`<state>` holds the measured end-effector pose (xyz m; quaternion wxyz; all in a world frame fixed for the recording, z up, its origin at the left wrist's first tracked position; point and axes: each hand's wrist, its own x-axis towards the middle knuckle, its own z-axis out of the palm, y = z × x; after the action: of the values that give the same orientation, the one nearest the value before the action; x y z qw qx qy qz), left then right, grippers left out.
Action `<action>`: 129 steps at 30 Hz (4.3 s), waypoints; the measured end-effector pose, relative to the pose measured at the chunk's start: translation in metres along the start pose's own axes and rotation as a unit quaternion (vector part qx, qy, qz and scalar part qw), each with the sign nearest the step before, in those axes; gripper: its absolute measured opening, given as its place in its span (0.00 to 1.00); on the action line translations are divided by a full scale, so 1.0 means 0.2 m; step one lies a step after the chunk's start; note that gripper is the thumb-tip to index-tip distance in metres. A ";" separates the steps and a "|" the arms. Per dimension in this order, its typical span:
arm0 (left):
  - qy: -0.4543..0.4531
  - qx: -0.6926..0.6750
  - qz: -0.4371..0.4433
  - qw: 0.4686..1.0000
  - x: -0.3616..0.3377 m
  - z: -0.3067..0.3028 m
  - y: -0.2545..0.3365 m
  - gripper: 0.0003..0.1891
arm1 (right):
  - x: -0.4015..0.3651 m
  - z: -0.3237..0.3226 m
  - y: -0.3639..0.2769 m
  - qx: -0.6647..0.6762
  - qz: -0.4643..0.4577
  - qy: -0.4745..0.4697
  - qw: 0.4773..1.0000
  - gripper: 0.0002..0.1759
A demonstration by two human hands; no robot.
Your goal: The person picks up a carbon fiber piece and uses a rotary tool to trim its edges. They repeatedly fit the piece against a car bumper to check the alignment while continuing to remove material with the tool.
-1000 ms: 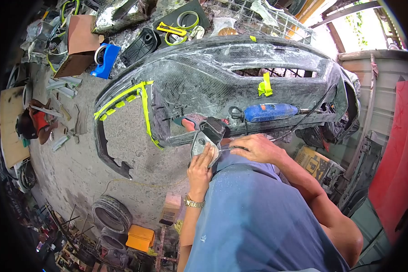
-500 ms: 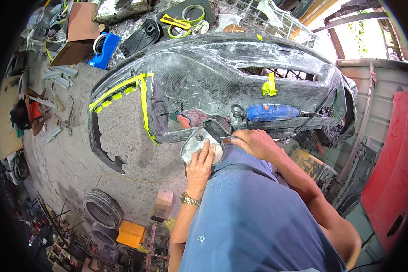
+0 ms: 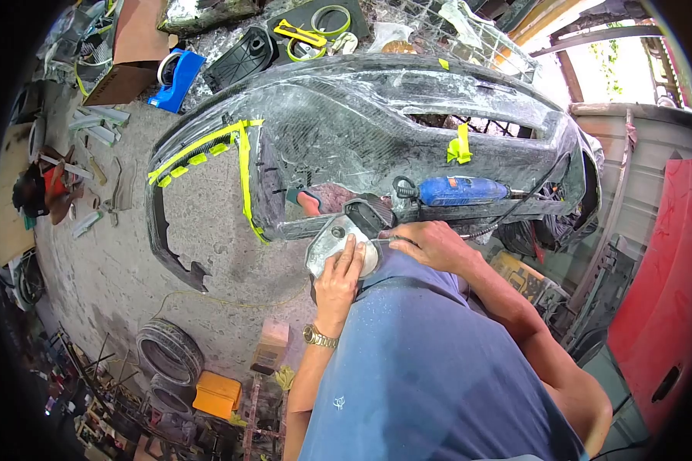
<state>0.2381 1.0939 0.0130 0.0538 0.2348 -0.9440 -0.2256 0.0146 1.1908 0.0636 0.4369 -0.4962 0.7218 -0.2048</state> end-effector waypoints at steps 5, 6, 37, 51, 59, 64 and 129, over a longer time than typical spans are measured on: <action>-0.018 -0.013 -0.012 1.000 0.01 -0.03 0.01 0.36 | -0.01 0.02 0.02 0.022 -0.009 -0.001 1.000 0.18; -0.019 -0.014 -0.011 1.000 0.01 -0.03 0.01 0.36 | -0.01 0.01 0.02 0.022 -0.008 -0.001 1.000 0.18; 0.164 -0.410 -0.201 0.874 0.05 -0.33 -0.01 0.08 | -0.09 -0.22 -0.14 0.037 -0.078 0.150 0.985 0.15; 0.250 -0.107 -0.014 0.962 0.14 -0.37 0.14 0.31 | -0.22 -0.17 -0.30 0.021 -0.152 0.202 0.967 0.15; 0.259 -0.039 -0.007 0.965 0.12 -0.35 0.15 0.29 | -0.19 -0.10 -0.32 0.011 -0.165 0.213 0.963 0.16; 0.265 -0.020 0.002 0.964 0.10 -0.34 0.12 0.28 | -0.15 -0.07 -0.33 -0.021 -0.170 0.209 0.963 0.16; 0.113 -0.592 -0.152 0.783 0.16 -0.56 -0.07 0.19 | -0.06 -0.31 -0.10 0.101 -0.057 0.392 0.913 0.13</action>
<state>0.2380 1.0231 0.1065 0.2534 0.3214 -0.5636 -0.7175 -0.0237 1.1851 0.1165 0.1544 -0.3694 0.7810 -0.4793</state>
